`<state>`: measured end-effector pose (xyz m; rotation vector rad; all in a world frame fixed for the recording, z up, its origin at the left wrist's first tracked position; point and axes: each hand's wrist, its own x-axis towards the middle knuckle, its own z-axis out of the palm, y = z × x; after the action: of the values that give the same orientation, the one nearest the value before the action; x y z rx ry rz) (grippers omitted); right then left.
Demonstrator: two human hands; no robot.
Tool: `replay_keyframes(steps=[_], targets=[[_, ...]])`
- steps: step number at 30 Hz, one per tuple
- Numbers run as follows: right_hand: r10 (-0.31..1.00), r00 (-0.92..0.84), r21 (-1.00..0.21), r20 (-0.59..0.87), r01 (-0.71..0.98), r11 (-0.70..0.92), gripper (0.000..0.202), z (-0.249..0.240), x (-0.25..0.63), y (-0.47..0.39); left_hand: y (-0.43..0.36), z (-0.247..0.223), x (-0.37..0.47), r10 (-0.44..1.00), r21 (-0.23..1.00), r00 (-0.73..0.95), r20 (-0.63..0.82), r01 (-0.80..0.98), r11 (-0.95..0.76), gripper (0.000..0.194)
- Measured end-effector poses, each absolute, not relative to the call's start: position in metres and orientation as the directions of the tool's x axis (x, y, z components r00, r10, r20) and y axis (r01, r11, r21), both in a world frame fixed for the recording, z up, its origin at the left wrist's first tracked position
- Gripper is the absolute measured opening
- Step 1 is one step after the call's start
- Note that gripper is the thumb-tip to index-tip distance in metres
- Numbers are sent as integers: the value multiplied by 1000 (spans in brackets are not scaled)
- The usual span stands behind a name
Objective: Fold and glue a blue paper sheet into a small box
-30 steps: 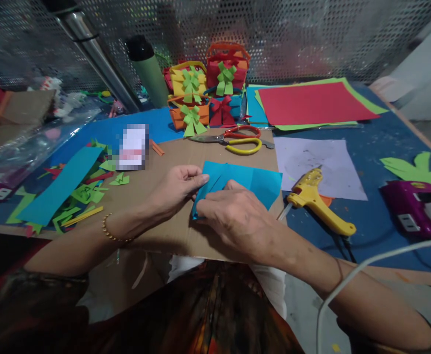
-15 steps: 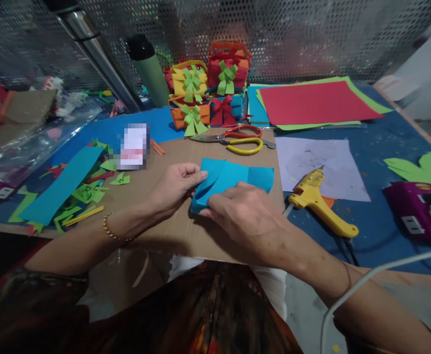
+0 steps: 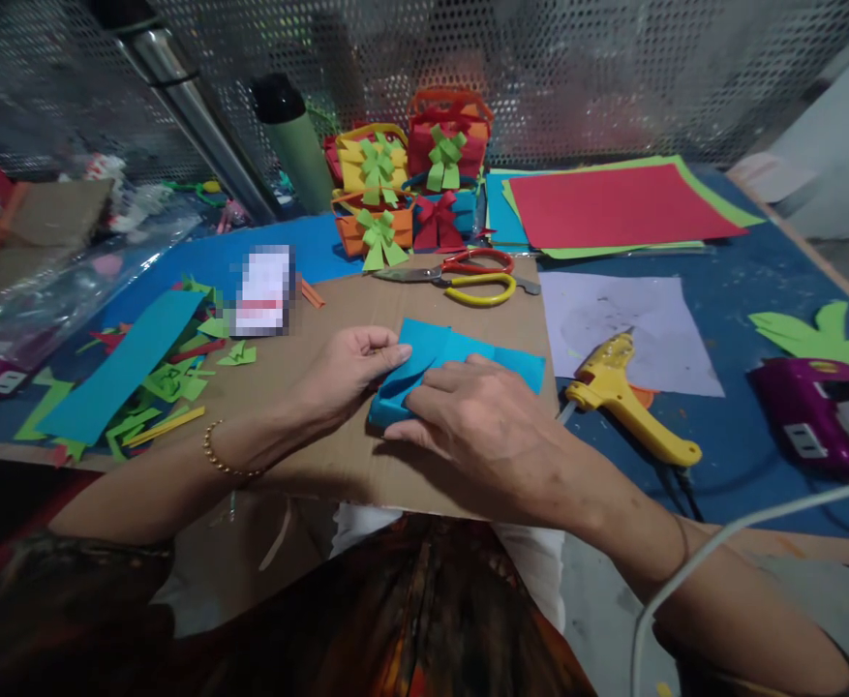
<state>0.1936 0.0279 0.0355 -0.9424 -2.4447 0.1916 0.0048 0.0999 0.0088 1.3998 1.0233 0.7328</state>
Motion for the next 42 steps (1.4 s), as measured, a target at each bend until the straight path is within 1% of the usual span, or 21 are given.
replay_keyframes(steps=[3,6,9,12,15,19,21,23,28,32,35,38,42], targets=[[702,-596,-349,390,610,712,42,41,200,26,101,8,4,891,984,438,-122,170,51,32],[727,-554,-349,405,641,683,43,49,211,28,102,8,2,876,981,464,-135,186,53,34],[749,-465,-334,472,692,640,32,54,223,35,100,11,-1,844,973,503,-186,214,87,33],[795,-347,-399,497,723,565,20,52,231,45,97,18,-3,775,961,588,-233,259,92,33],[850,-346,-520,397,679,519,23,44,232,54,94,26,-3,720,949,653,-233,315,22,35],[897,-411,-697,165,595,401,26,35,225,60,91,32,-2,698,918,684,-212,384,-98,34],[895,-437,-737,86,577,352,24,33,221,60,90,33,-1,698,905,685,-209,405,-127,35],[901,-429,-745,63,581,328,20,32,218,59,90,32,-2,703,894,678,-215,426,-138,36],[925,-365,-770,106,559,308,18,28,215,57,91,30,-3,688,916,681,-252,397,-57,34],[933,-336,-791,126,533,299,17,25,214,58,91,30,-1,690,925,671,-271,380,-7,35],[942,-295,-807,159,510,296,15,24,213,58,88,30,0,700,926,638,-319,366,88,31],[940,-253,-802,228,499,329,11,25,211,56,86,30,2,714,928,607,-350,331,173,29],[922,-252,-769,294,511,385,7,28,210,54,84,31,2,735,936,594,-326,314,161,31]])
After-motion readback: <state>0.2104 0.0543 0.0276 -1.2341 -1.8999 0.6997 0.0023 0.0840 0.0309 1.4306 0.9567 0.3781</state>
